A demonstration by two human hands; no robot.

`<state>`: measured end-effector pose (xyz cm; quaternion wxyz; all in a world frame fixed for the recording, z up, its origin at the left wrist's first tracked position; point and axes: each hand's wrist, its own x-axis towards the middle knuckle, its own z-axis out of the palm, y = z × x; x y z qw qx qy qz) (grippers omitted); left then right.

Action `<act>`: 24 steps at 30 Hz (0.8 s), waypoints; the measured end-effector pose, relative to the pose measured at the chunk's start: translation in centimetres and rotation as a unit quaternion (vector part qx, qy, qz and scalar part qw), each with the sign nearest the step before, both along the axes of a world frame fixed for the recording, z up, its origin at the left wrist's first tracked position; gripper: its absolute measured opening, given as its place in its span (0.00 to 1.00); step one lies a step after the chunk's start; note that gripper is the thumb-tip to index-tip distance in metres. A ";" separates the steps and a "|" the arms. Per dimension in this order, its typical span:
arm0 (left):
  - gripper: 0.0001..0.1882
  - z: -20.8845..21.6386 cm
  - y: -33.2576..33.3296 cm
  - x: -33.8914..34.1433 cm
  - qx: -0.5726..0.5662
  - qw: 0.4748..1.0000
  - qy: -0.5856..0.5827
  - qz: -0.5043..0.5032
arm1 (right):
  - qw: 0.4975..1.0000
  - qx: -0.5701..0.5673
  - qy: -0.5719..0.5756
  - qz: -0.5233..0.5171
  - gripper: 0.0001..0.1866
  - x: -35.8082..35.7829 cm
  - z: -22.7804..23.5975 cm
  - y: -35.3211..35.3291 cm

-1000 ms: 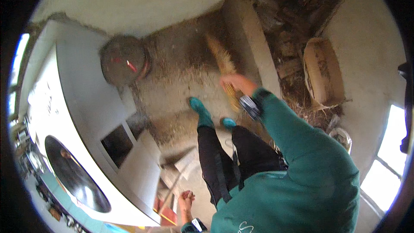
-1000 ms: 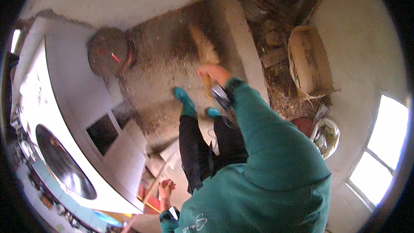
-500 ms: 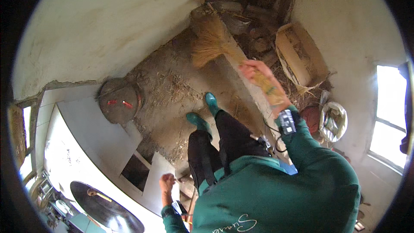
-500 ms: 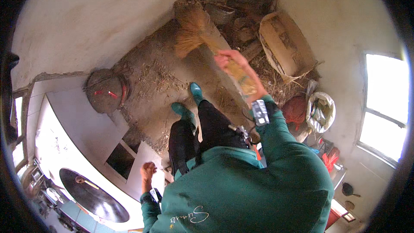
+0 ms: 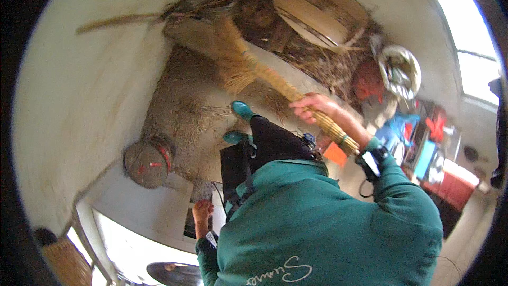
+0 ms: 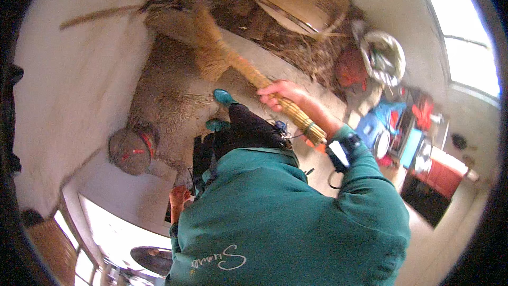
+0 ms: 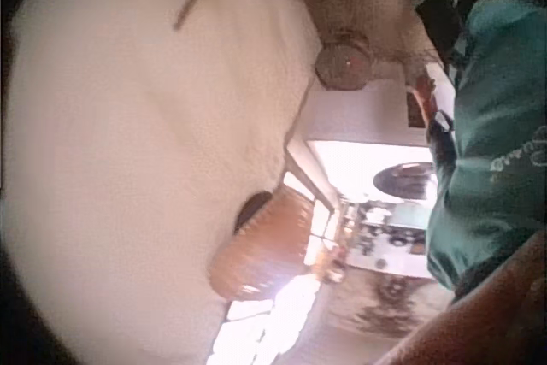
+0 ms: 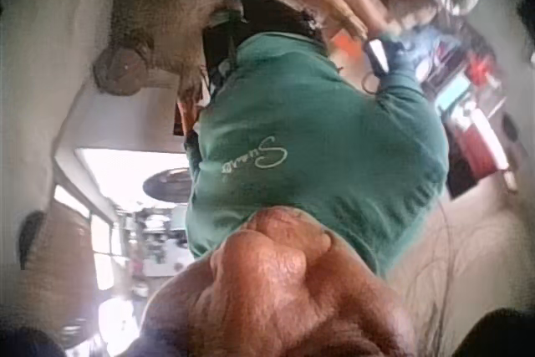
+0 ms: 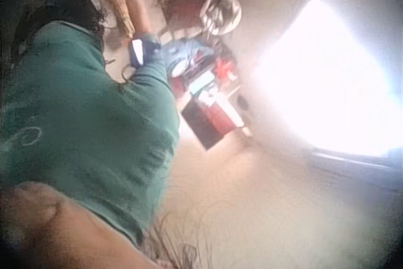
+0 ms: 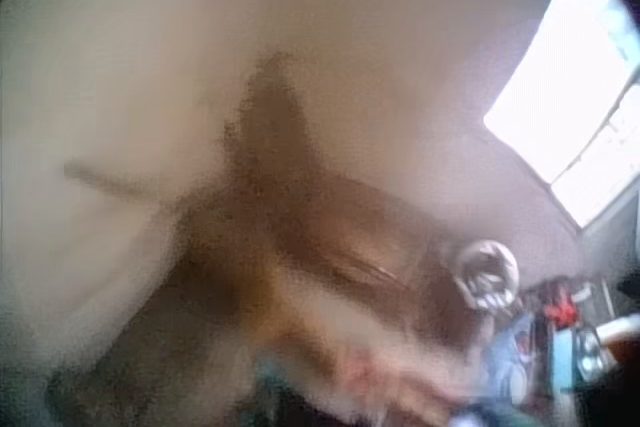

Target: The person sweeps a concrete floor with a straw broom and uses a metal dustpan to collect debris. They move a bucket and a bowl of vegetables to clear the area, then sweep dust and straw into the dustpan. The person also picks up a brick and a wooden board, places them aside, and continues sweeping before carrying the bucket out of the room.

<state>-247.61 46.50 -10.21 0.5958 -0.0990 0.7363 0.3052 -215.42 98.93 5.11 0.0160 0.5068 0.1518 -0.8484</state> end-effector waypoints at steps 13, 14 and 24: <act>0.12 -1.9 10.7 -7.8 -0.025 0.981 0.036 -0.190 | 0.841 0.260 -0.420 0.221 0.13 26.1 8.0 -18.7; 0.12 -2.1 11.1 -7.2 -0.016 0.981 0.023 -0.193 | 0.857 0.170 -0.458 0.165 0.12 27.4 8.7 -21.0; 0.10 -1.3 7.9 -6.2 -0.038 0.977 -0.005 -0.212 | 0.886 0.093 -0.450 -0.059 0.10 35.0 -2.2 -22.3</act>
